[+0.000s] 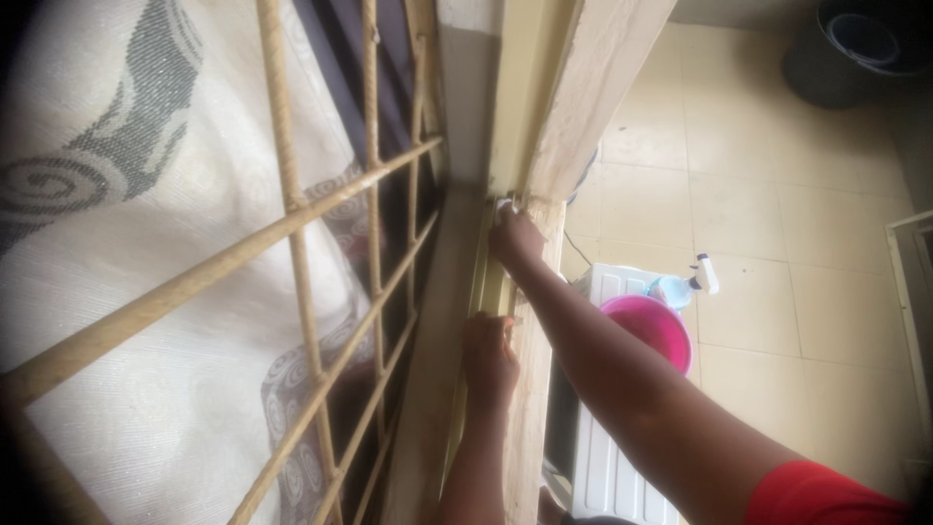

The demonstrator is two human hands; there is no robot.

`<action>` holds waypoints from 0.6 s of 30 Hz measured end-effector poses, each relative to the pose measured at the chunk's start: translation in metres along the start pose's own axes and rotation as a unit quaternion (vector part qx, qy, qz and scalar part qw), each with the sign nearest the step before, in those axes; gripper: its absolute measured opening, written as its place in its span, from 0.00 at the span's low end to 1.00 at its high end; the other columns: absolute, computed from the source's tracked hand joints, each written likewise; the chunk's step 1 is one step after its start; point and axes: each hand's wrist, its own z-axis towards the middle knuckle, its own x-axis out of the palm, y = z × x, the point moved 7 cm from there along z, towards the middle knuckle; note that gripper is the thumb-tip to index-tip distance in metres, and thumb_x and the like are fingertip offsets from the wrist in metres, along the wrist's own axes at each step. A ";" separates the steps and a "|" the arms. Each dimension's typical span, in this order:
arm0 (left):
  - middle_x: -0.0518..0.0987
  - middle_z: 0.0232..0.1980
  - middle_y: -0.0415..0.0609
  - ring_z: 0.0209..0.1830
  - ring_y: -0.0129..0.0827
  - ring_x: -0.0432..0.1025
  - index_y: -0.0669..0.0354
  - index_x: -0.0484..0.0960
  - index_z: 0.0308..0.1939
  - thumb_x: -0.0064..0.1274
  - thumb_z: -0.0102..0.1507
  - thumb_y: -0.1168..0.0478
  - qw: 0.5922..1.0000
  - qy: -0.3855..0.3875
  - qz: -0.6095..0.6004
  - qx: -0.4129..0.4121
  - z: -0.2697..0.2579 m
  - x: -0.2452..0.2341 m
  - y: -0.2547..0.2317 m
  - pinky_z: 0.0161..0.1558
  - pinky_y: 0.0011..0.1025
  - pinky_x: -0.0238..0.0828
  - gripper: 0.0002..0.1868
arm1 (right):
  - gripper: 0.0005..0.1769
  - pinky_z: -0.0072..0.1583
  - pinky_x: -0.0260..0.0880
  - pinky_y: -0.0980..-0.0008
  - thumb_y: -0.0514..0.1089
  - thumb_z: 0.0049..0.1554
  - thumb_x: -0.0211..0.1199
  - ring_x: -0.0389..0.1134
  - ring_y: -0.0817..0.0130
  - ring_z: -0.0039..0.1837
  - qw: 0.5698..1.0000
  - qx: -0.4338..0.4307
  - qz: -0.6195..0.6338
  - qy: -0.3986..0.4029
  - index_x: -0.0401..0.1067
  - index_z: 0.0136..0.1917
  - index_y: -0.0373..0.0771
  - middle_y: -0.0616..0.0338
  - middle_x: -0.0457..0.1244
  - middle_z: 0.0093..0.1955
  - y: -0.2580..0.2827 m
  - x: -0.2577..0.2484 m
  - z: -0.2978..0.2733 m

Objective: The person cleans a window frame using a white cloth. They repeatedly dip the cloth into a pink bucket of soapy water, wring it out, and wipe the frame's edges and corners. The person moves around the frame to reach different sections, maintaining a consistent cleaning rhythm.

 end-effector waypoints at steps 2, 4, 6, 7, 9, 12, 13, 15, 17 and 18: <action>0.75 0.42 0.55 0.46 0.51 0.70 0.59 0.75 0.43 0.49 0.54 0.79 1.000 0.007 -0.004 -0.001 0.001 0.001 0.001 0.51 0.46 0.69 0.16 | 0.25 0.54 0.76 0.59 0.40 0.62 0.49 0.71 0.56 0.59 1.000 0.001 -0.012 0.012 0.60 0.72 0.44 0.46 0.61 0.70 0.001 -0.006 -0.002; 0.74 0.41 0.55 0.46 0.51 0.70 0.59 0.75 0.42 0.49 0.54 0.80 1.000 0.013 -0.009 -0.007 0.001 0.000 0.002 0.51 0.46 0.69 0.16 | 0.27 0.54 0.77 0.60 0.39 0.60 0.51 0.70 0.57 0.59 1.000 0.005 -0.019 0.021 0.59 0.72 0.44 0.46 0.59 0.72 0.004 -0.007 -0.002; 0.74 0.41 0.55 0.45 0.51 0.70 0.59 0.75 0.42 0.49 0.55 0.80 1.000 0.022 -0.015 -0.016 0.000 0.000 0.003 0.51 0.46 0.69 0.16 | 0.24 0.52 0.79 0.61 0.36 0.61 0.49 0.71 0.58 0.59 0.999 0.017 -0.020 0.025 0.62 0.71 0.43 0.46 0.57 0.74 0.003 -0.005 0.003; 0.74 0.41 0.55 0.45 0.51 0.70 0.59 0.75 0.41 0.49 0.54 0.80 0.999 0.027 -0.014 -0.020 0.000 0.000 0.004 0.50 0.46 0.69 0.16 | 0.23 0.53 0.77 0.61 0.38 0.60 0.51 0.71 0.59 0.60 1.000 0.006 -0.023 -0.003 0.64 0.69 0.46 0.48 0.57 0.74 0.004 -0.008 0.005; 0.74 0.41 0.55 0.45 0.51 0.70 0.60 0.75 0.41 0.49 0.54 0.79 0.999 0.036 -0.011 -0.030 0.001 0.001 0.004 0.49 0.46 0.69 0.15 | 0.21 0.56 0.74 0.62 0.41 0.58 0.55 0.70 0.63 0.62 0.998 -0.020 -0.030 -0.059 0.69 0.65 0.51 0.51 0.58 0.74 0.008 -0.014 0.006; 0.74 0.41 0.55 0.45 0.51 0.70 0.60 0.74 0.40 0.49 0.54 0.79 1.000 0.017 -0.020 -0.011 0.002 -0.002 0.003 0.51 0.46 0.69 0.14 | 0.16 0.52 0.75 0.67 0.46 0.59 0.59 0.71 0.63 0.54 0.996 -0.007 0.041 -0.081 0.68 0.61 0.43 0.49 0.63 0.64 -0.001 -0.022 0.005; 0.74 0.41 0.55 0.46 0.52 0.70 0.60 0.74 0.40 0.50 0.54 0.78 1.000 0.019 -0.012 -0.006 0.003 -0.001 0.003 0.52 0.47 0.69 0.14 | 0.15 0.49 0.75 0.67 0.45 0.60 0.58 0.71 0.64 0.53 0.992 -0.046 0.049 -0.111 0.68 0.59 0.42 0.51 0.65 0.60 0.000 -0.028 0.004; 0.74 0.41 0.56 0.46 0.52 0.70 0.60 0.74 0.40 0.50 0.53 0.78 1.000 0.023 0.004 0.005 0.003 0.002 0.004 0.55 0.49 0.68 0.14 | 0.11 0.44 0.74 0.68 0.45 0.60 0.56 0.71 0.66 0.49 0.976 -0.121 0.065 -0.169 0.68 0.56 0.42 0.55 0.69 0.52 0.005 -0.040 0.000; 0.74 0.41 0.56 0.47 0.52 0.70 0.60 0.74 0.40 0.50 0.54 0.78 1.000 0.028 -0.002 -0.006 0.002 0.003 0.006 0.55 0.49 0.69 0.14 | 0.09 0.39 0.69 0.67 0.45 0.63 0.53 0.68 0.66 0.40 0.990 -0.043 0.073 -0.116 0.68 0.56 0.44 0.59 0.67 0.42 -0.002 -0.033 0.005; 0.74 0.41 0.56 0.47 0.52 0.70 0.60 0.74 0.40 0.49 0.54 0.78 0.999 0.031 -0.004 -0.011 0.002 0.003 0.006 0.55 0.48 0.69 0.13 | 0.08 0.36 0.66 0.66 0.45 0.65 0.52 0.67 0.66 0.36 0.993 -0.004 0.076 -0.089 0.68 0.56 0.45 0.61 0.66 0.37 -0.005 -0.029 0.008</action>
